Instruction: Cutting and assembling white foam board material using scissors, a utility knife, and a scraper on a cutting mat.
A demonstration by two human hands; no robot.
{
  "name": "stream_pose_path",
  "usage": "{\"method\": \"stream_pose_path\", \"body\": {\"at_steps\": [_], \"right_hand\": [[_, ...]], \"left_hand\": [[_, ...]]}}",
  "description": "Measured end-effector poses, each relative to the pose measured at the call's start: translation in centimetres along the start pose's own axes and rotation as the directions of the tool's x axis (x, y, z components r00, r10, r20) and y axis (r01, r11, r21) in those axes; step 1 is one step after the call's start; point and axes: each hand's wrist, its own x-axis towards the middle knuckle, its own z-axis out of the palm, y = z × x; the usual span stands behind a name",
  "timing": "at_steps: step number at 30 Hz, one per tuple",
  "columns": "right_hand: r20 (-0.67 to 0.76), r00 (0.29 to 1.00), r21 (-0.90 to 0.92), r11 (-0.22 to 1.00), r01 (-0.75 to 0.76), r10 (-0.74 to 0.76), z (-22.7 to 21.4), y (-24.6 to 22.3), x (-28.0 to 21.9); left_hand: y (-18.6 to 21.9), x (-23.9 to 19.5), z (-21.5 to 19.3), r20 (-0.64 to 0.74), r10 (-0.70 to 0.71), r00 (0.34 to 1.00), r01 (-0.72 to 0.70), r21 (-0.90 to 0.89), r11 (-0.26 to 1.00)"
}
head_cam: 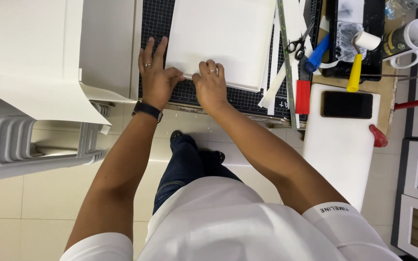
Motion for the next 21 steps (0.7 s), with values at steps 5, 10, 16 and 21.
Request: {"method": "stream_pose_path", "body": {"at_steps": [5, 10, 16, 21], "right_hand": [[-0.024, 0.998, 0.056, 0.997, -0.061, 0.062, -0.1, -1.1, 1.7], [-0.016, 0.997, 0.106, 0.992, -0.071, 0.073, 0.6, -1.4, 0.9], [0.073, 0.99, 0.116, 0.985, -0.127, 0.119, 0.3, -2.0, 2.2], [-0.07, 0.992, 0.16, 0.983, -0.09, 0.103, -0.1, -2.8, 2.3]], "left_hand": [[-1.0, 0.4, -0.1, 0.075, -0.05, 0.996, 0.044, 0.074, 0.996], [-1.4, -0.3, -0.7, 0.045, -0.104, 0.994, 0.101, 0.064, 0.993], [-2.3, 0.0, -0.8, 0.078, -0.167, 0.983, 0.157, 0.117, 0.981], [-2.6, -0.6, -1.5, 0.093, -0.127, 0.988, 0.121, 0.073, 0.99]]}}
